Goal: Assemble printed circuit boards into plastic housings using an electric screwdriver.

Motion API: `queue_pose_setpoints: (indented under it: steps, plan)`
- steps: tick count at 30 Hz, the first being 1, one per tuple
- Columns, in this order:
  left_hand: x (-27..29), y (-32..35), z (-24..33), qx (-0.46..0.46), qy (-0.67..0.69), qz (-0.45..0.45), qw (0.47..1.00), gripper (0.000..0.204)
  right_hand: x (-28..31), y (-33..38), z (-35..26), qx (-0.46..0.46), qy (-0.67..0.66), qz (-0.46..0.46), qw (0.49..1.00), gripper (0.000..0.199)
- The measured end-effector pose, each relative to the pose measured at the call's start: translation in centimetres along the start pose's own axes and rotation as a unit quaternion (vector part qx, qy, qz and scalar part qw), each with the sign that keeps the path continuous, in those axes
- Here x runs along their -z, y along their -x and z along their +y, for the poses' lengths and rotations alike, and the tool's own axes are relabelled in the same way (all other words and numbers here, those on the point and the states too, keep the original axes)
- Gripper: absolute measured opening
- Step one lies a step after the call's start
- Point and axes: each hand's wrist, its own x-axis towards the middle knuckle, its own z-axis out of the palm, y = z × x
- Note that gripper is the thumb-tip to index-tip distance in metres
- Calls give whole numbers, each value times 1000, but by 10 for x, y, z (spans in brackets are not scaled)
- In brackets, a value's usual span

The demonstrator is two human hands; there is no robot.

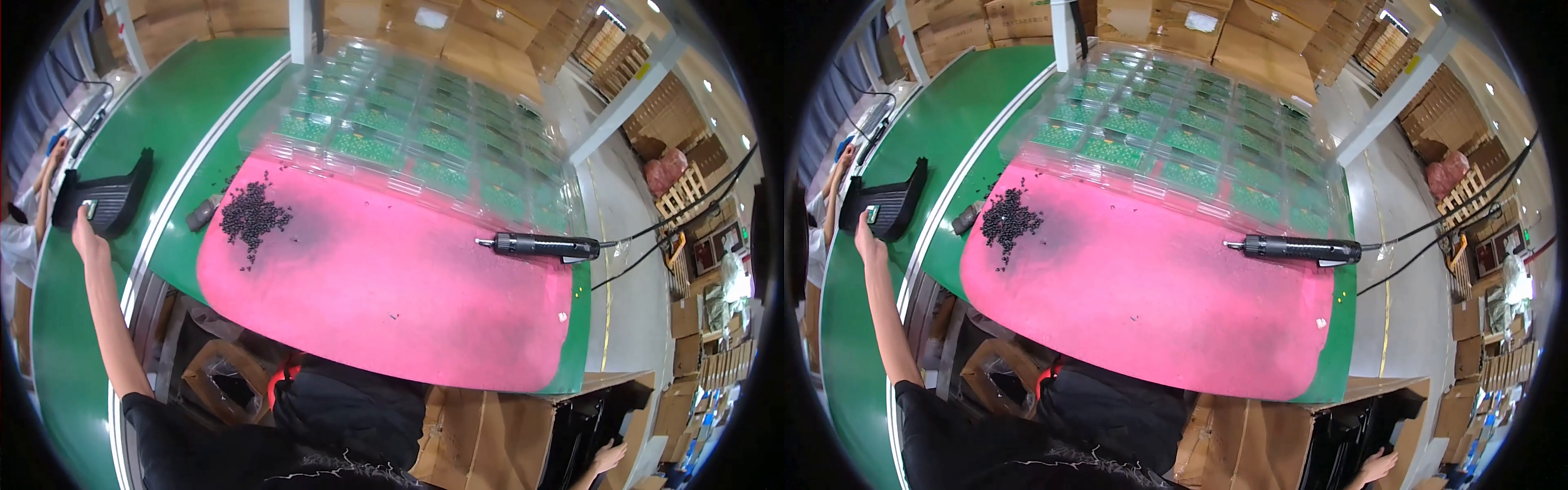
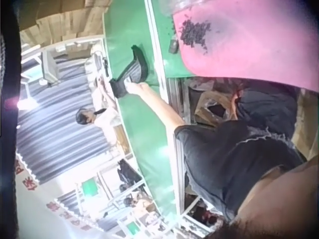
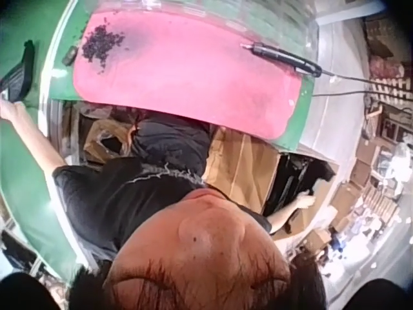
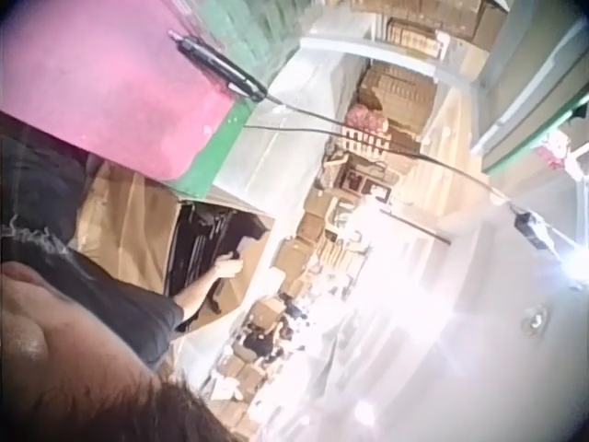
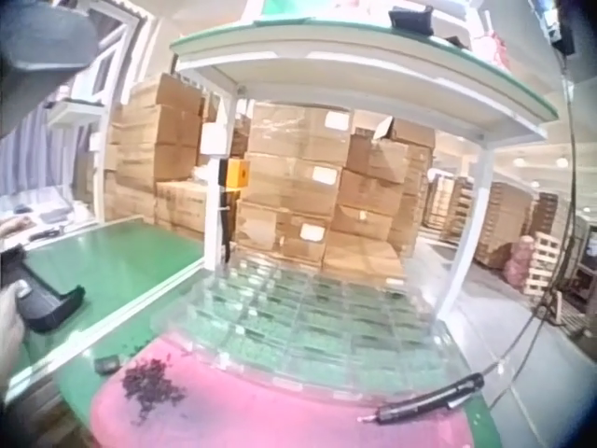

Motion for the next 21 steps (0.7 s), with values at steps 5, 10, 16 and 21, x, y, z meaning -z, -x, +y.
queue_pose_setpoints:
  steps: [5, 10, 16, 21]
  plan:
    - [-109, 178, 11, -149, -111, -370, 910, 37, 37, -39, 38, 110, -180, 208, 955, 52]
    - [-199, 313, -19, -121, -187, -686, 692, 21, 220, 17, -86, 248, -389, 104, 881, 42]
    - [-243, 439, -59, -149, -150, -857, 470, 25, 331, 119, -211, 579, -358, -3, 732, 24]
    - [-238, 446, -107, -284, -173, -864, 379, 43, 378, 178, -301, 814, -262, 22, 518, 21]
